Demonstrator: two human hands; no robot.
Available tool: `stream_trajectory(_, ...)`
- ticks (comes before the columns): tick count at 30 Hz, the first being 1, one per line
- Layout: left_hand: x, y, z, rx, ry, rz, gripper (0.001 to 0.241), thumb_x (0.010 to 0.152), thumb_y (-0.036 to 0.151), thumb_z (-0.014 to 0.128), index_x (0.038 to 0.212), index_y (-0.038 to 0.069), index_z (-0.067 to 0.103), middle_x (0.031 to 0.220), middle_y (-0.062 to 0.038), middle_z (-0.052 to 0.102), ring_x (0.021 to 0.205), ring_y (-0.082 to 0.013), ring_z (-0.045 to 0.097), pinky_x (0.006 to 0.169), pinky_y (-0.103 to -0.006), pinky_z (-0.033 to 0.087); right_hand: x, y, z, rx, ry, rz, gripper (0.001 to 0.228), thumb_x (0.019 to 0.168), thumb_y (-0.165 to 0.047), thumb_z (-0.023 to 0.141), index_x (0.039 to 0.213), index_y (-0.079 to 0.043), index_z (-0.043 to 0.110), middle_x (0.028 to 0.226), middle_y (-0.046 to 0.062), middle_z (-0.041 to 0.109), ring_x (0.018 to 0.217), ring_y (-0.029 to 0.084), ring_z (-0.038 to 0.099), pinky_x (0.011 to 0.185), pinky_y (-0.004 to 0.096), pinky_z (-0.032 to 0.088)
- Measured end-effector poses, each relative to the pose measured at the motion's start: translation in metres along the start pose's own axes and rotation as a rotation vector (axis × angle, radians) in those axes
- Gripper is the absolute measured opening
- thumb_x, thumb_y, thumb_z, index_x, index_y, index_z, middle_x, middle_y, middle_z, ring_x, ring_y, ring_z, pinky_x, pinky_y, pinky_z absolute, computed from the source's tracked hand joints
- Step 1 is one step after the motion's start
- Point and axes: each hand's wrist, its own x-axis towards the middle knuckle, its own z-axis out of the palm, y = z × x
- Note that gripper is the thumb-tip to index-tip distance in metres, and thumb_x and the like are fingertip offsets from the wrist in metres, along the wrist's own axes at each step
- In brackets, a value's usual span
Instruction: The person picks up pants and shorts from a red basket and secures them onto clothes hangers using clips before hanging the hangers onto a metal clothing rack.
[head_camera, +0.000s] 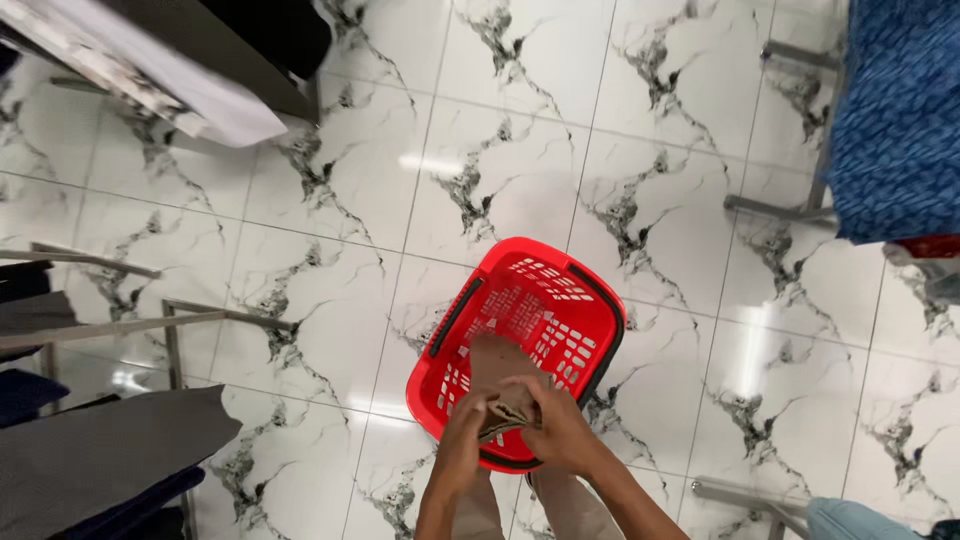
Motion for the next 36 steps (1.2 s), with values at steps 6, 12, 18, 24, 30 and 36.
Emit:
stream_trajectory(6,-0.120,0.082,0.033,-0.782,0.072,-0.698,0.098,0.067,0.088,0.049,0.138,0.023,0.067,0.136,-0.015,0.069,0.120,-0.0395,0.060,0.093,-0.0570,0.047,-0.115,-0.137,-0.021,0.060,-0.046,-0.180,0.048,0.067,0.012,0.056,0.096,-0.014,0.083,0.081,0.003,0.072,0.068,0.016,0.065,0.057,0.027,0.048)
stream_trajectory(12,-0.116,-0.028,0.063,-0.131,0.097,-0.133,0.026,0.075,0.033,0.066,0.090,0.024,0.047,0.089,0.000,0.045,0.089,-0.0171,0.048,0.090,-0.0312,0.039,-0.233,-0.181,0.003,-0.050,-0.236,-0.146,0.040,0.064,-0.004,0.061,0.095,-0.019,0.081,0.066,-0.008,0.064,0.058,0.011,0.059,0.060,0.027,0.048)
stream_trajectory(18,-0.251,0.084,0.100,-0.293,0.129,0.073,0.071,0.068,-0.002,0.052,0.136,0.009,0.068,0.120,-0.005,0.078,0.106,-0.0165,0.069,0.087,-0.0272,0.055,-0.255,-0.115,-0.007,0.087,0.489,-0.067,0.018,0.078,-0.004,0.064,0.064,-0.015,0.064,0.060,-0.006,0.061,0.060,0.007,0.052,0.058,0.026,0.041)
stream_trajectory(24,-0.356,0.121,0.105,0.267,-0.219,0.388,0.025,0.074,0.003,0.049,0.096,0.008,0.059,0.089,0.006,0.053,0.089,-0.0077,0.048,0.076,-0.0266,0.041,-0.218,-0.246,-0.066,0.542,0.174,0.792,0.068,0.083,-0.067,0.068,0.120,-0.011,0.058,0.074,0.006,0.052,0.047,0.012,0.025,0.041,0.029,0.019)
stream_trajectory(30,-0.399,0.113,0.071,0.392,-0.322,0.474,0.017,0.077,0.005,0.052,0.092,0.009,0.057,0.089,0.003,0.056,0.087,-0.0101,0.049,0.076,-0.0299,0.041,-0.166,-0.215,0.013,0.227,-0.048,0.688,0.088,0.088,-0.063,0.058,0.163,-0.029,0.027,0.147,0.010,0.057,0.114,0.031,0.060,0.090,0.046,0.049)
stream_trajectory(36,-0.415,0.091,-0.012,0.523,-0.391,0.511,0.061,0.078,0.030,0.067,0.137,0.018,0.062,0.137,-0.009,0.061,0.126,-0.0241,0.060,0.109,-0.0325,0.044,-0.112,-0.228,0.081,0.339,-0.073,0.207,0.071,0.092,-0.052,0.056,0.153,-0.016,0.046,0.142,0.013,0.064,0.121,0.029,0.062,0.097,0.043,0.050)
